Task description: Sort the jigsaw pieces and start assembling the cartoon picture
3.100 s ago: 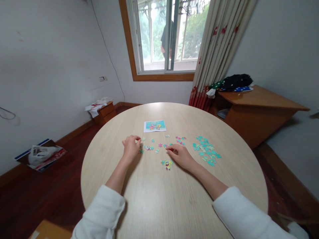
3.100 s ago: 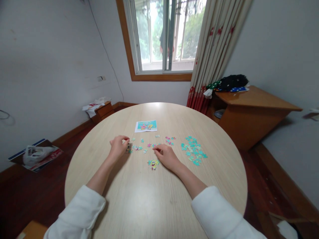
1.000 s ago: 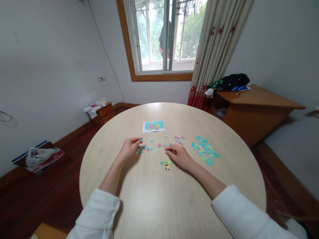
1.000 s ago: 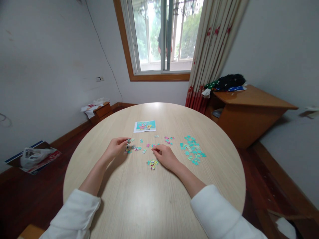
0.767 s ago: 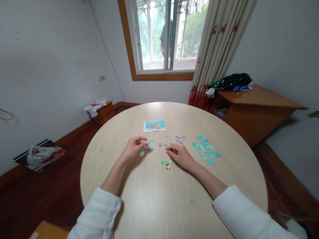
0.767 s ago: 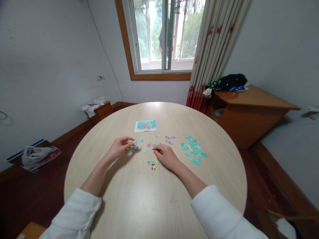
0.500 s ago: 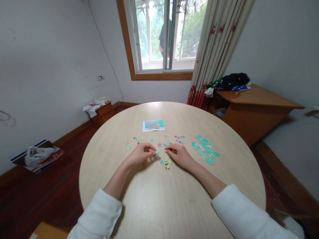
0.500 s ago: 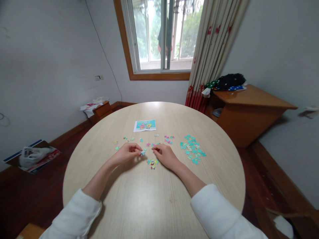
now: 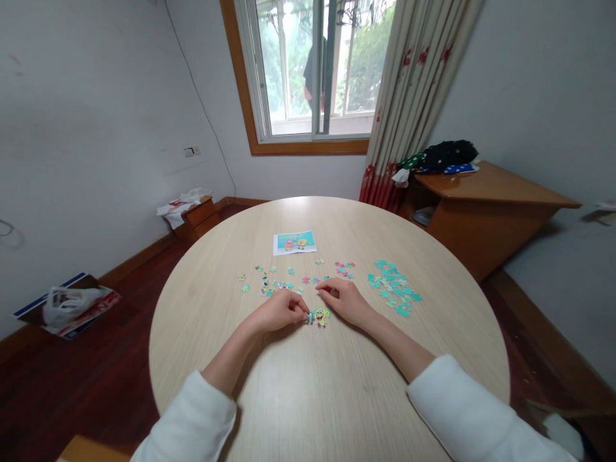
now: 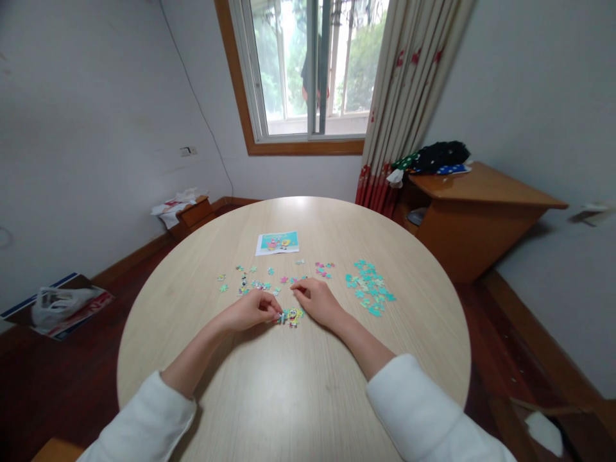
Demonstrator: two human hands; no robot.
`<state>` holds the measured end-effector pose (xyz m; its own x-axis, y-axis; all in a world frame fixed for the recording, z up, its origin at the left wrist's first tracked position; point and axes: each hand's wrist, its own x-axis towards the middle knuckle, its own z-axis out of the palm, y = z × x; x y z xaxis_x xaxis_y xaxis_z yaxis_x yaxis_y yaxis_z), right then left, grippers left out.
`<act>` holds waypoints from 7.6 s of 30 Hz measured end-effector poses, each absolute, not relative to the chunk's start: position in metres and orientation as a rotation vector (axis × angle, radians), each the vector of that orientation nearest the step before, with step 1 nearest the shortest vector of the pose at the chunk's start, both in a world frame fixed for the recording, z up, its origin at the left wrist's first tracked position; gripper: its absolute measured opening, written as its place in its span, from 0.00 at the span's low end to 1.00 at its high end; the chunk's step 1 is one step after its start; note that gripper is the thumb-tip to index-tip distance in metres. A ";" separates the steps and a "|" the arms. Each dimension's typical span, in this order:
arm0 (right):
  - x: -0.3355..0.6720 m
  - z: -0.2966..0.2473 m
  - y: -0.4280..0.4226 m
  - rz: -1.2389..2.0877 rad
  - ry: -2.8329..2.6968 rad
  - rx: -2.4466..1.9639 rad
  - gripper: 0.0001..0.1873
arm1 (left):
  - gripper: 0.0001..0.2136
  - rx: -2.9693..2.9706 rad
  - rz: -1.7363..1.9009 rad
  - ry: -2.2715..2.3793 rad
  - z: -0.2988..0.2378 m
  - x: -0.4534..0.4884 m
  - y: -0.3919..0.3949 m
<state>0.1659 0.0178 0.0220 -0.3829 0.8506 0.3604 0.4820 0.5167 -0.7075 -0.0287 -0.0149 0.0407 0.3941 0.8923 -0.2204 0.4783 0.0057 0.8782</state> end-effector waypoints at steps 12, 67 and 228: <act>0.165 0.020 0.019 0.660 -2.027 -1.075 0.07 | 0.05 1.644 0.519 1.217 0.045 -0.023 -0.021; 0.162 0.039 0.006 0.855 -2.374 -0.979 0.08 | 0.05 1.735 0.476 1.327 0.043 -0.034 -0.014; 0.162 0.038 0.007 0.926 -2.356 -0.979 0.07 | 0.07 1.867 0.443 1.389 0.048 -0.024 -0.023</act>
<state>0.1621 0.0069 0.0382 -0.6614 0.7396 0.1246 0.4570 0.5292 -0.7150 -0.0239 -0.0234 0.0477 0.3502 0.9235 -0.1563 0.6621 -0.1260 0.7388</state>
